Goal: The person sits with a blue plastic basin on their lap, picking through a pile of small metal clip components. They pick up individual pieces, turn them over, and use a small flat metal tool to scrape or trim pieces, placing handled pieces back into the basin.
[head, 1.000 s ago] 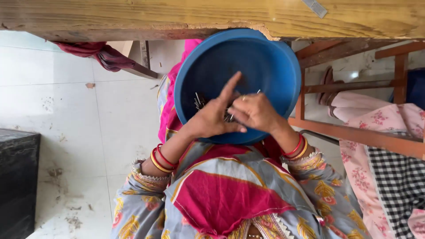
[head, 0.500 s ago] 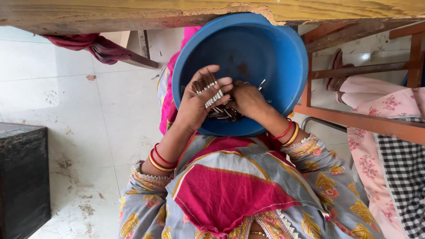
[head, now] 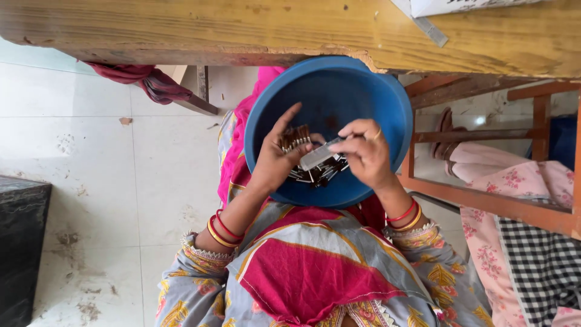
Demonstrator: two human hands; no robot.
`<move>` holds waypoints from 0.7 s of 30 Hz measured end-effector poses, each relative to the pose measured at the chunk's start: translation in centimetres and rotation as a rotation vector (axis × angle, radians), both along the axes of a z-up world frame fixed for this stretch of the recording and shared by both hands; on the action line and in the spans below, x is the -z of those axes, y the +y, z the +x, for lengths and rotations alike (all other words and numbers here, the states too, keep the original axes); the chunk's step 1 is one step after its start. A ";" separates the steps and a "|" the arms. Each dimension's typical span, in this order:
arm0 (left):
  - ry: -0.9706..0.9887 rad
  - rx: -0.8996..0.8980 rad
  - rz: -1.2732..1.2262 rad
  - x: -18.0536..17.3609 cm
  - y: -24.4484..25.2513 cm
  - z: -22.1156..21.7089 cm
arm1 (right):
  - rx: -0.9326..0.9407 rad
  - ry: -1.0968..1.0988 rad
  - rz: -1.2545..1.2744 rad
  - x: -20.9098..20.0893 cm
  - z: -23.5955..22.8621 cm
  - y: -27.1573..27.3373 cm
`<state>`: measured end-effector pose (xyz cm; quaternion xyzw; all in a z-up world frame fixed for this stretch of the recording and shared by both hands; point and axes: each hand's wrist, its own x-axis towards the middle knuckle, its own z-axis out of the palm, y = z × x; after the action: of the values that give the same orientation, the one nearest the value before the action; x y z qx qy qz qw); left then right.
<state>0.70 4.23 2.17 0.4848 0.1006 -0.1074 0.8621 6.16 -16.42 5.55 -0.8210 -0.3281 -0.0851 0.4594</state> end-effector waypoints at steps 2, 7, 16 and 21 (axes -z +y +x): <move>-0.090 -0.007 0.064 -0.9 -0.5 -0.8 | -0.038 -0.171 -0.050 0.5 -0.2 0.4; -0.188 0.097 0.078 -3.9 -0.4 -1.4 | 0.023 0.100 -0.078 2.1 -0.3 0.2; -0.250 0.095 0.212 -4.4 0.0 -0.6 | -0.004 0.097 0.033 1.7 0.0 0.5; -0.238 0.096 0.149 -5.0 -0.9 -1.7 | 0.011 0.025 -0.025 1.3 0.2 1.0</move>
<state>-1.00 3.32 7.18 0.5612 -0.0181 -0.0825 0.8234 6.37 -15.40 4.21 -0.8296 -0.3187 -0.0731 0.4526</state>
